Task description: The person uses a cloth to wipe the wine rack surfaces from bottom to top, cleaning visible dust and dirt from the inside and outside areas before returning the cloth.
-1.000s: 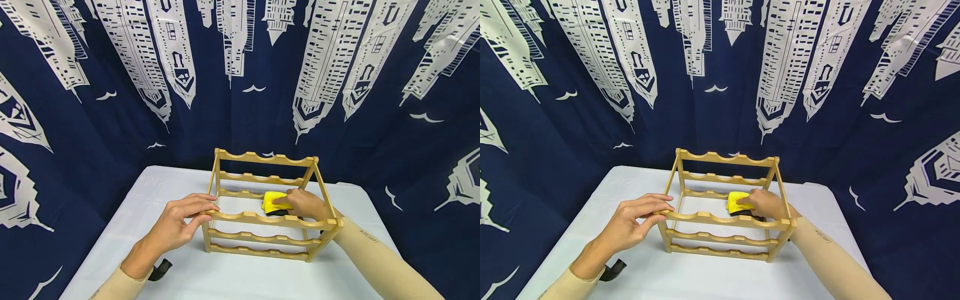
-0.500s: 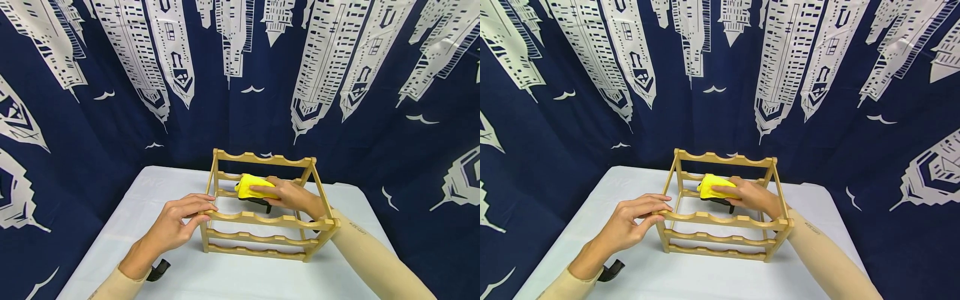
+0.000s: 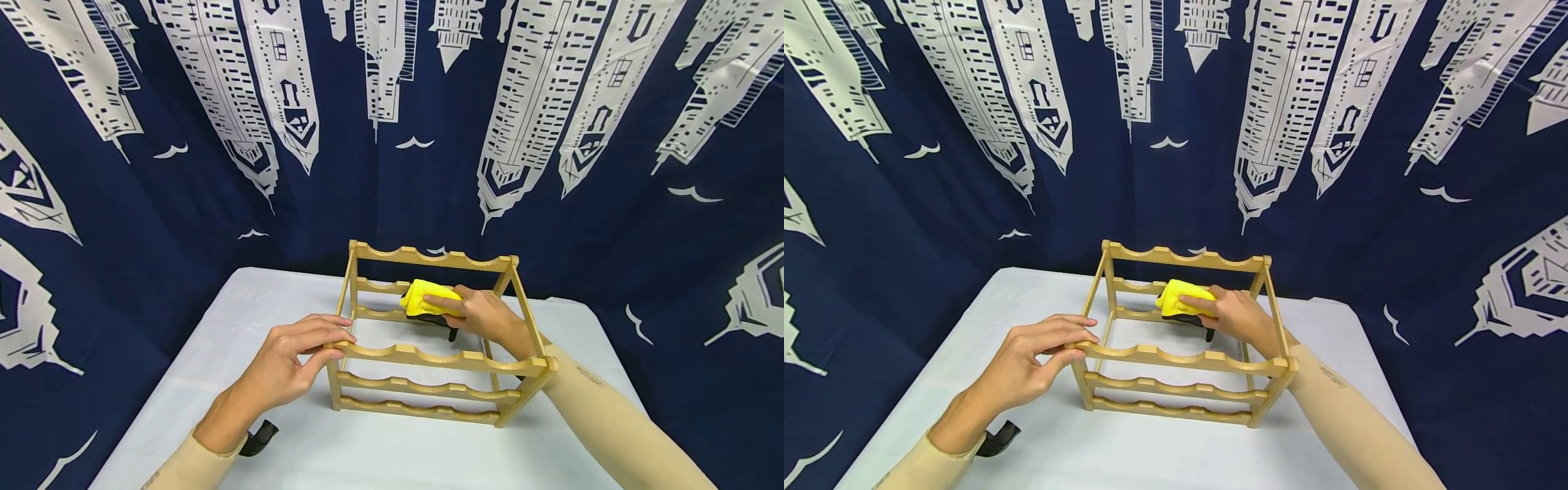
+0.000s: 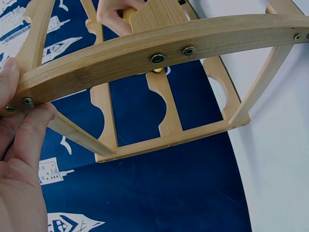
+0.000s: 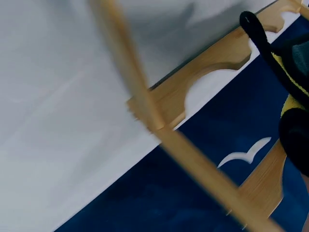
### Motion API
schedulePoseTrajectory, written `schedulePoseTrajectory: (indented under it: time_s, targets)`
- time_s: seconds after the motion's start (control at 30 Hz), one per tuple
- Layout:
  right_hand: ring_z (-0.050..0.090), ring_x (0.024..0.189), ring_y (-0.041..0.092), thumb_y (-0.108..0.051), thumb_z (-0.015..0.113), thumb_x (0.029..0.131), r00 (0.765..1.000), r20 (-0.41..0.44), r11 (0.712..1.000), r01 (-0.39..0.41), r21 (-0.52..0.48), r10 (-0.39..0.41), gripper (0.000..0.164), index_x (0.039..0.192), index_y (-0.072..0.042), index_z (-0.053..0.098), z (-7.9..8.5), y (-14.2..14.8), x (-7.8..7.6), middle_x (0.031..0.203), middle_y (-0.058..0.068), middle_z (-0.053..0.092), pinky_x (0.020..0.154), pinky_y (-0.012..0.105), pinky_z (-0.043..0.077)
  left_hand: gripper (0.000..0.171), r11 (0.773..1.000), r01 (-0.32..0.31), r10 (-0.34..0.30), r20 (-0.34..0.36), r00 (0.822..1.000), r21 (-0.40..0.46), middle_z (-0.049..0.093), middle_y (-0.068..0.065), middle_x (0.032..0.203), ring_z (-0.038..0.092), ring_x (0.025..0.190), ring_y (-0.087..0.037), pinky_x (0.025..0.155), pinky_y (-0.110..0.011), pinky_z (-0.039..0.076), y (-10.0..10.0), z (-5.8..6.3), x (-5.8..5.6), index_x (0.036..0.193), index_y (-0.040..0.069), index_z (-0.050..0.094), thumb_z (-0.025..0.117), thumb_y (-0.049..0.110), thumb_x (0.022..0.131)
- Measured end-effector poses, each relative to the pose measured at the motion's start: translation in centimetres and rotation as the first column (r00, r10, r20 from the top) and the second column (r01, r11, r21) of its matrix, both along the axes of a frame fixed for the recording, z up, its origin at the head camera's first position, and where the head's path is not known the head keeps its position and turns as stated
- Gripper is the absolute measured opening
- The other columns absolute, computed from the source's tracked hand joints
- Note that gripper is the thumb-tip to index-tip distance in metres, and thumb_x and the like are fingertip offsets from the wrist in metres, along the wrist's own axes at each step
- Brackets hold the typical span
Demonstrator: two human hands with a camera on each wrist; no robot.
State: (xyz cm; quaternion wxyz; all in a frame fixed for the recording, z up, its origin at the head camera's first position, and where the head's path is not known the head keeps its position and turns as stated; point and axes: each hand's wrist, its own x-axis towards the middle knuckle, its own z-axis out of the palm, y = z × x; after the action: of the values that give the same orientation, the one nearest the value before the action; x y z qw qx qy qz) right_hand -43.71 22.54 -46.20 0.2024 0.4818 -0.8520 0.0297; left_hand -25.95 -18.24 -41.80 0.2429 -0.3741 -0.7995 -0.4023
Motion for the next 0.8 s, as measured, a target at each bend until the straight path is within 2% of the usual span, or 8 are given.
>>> schedulePoseTrajectory:
  time_s: [0.13,0.27,0.37,0.47,0.57,0.7,0.8]
  targets:
    - [0.032,0.061,0.003,-0.012,0.101,0.091,0.998,-0.057,0.997,-0.003,-0.072,-0.001,0.066,0.152,-0.026,0.079,-0.3,1.7,0.5,0.081,0.005,0.057,0.054,0.012,0.037,0.036,1.000,0.000,0.001,-0.009,1.000,0.001,0.088,-0.001,0.129,0.083,0.129,-0.028,0.099,-0.014,0.066,0.0,0.0,-0.1,0.125,0.016,0.089,0.091,-0.005,0.096]
    - [0.037,0.063,0.005,-0.007,0.103,0.085,0.992,-0.127,0.995,-0.035,-0.091,0.023,0.070,0.149,-0.023,0.079,-0.4,3.2,0.8,0.083,0.007,0.058,0.053,0.013,0.042,0.036,1.000,-0.003,0.003,-0.015,1.000,0.004,0.088,-0.001,0.129,0.083,0.128,-0.028,0.101,-0.014,0.065,0.1,0.0,-0.1,0.125,0.016,0.089,0.091,-0.005,0.095]
    - [0.053,0.061,0.011,-0.006,0.104,0.083,0.989,-0.144,0.995,-0.044,-0.093,0.031,0.072,0.149,-0.021,0.079,-0.3,4.5,1.3,0.090,0.013,0.067,0.054,0.019,0.055,0.036,1.000,-0.003,0.003,-0.015,1.000,0.007,0.088,-0.001,0.129,0.083,0.128,-0.027,0.101,-0.014,0.065,0.1,-0.1,0.0,0.125,0.016,0.089,0.091,-0.005,0.096]
    - [0.070,0.064,0.020,-0.005,0.104,0.083,0.993,-0.117,0.994,-0.041,-0.106,0.029,0.074,0.150,-0.020,0.078,-0.2,5.5,1.9,0.104,0.023,0.076,0.061,0.029,0.068,0.036,1.000,0.001,-0.001,-0.015,1.000,0.008,0.088,-0.001,0.129,0.083,0.128,-0.028,0.102,-0.014,0.065,0.0,-0.2,0.1,0.125,0.016,0.089,0.091,-0.005,0.096]
    - [0.080,0.079,0.027,-0.004,0.103,0.083,0.995,-0.084,0.990,-0.064,-0.122,0.054,0.077,0.153,-0.018,0.076,0.0,6.0,2.2,0.118,0.026,0.078,0.071,0.036,0.074,0.036,1.000,0.006,-0.006,-0.016,1.000,0.011,0.088,-0.001,0.129,0.083,0.127,-0.028,0.101,-0.014,0.065,0.0,-0.1,0.1,0.125,0.016,0.088,0.090,-0.005,0.096]
    - [0.075,0.086,0.021,-0.002,0.102,0.084,0.987,-0.077,0.979,-0.149,-0.138,0.140,0.081,0.158,-0.017,0.073,0.3,5.3,2.1,0.114,0.017,0.075,0.078,0.031,0.073,0.036,1.000,0.010,-0.010,-0.016,1.000,0.018,0.088,-0.002,0.129,0.083,0.127,-0.028,0.099,-0.014,0.065,-0.1,-0.1,0.0,0.125,0.016,0.088,0.090,-0.006,0.096]
    - [0.062,0.079,0.014,-0.003,0.100,0.086,0.980,-0.091,0.969,-0.189,-0.158,0.176,0.080,0.159,-0.017,0.072,0.8,4.1,1.8,0.104,0.009,0.068,0.074,0.023,0.067,0.036,1.000,0.017,-0.017,-0.017,1.000,0.020,0.088,-0.002,0.130,0.083,0.127,-0.029,0.100,-0.015,0.066,0.1,-0.1,-0.1,0.125,0.016,0.088,0.090,-0.006,0.096]
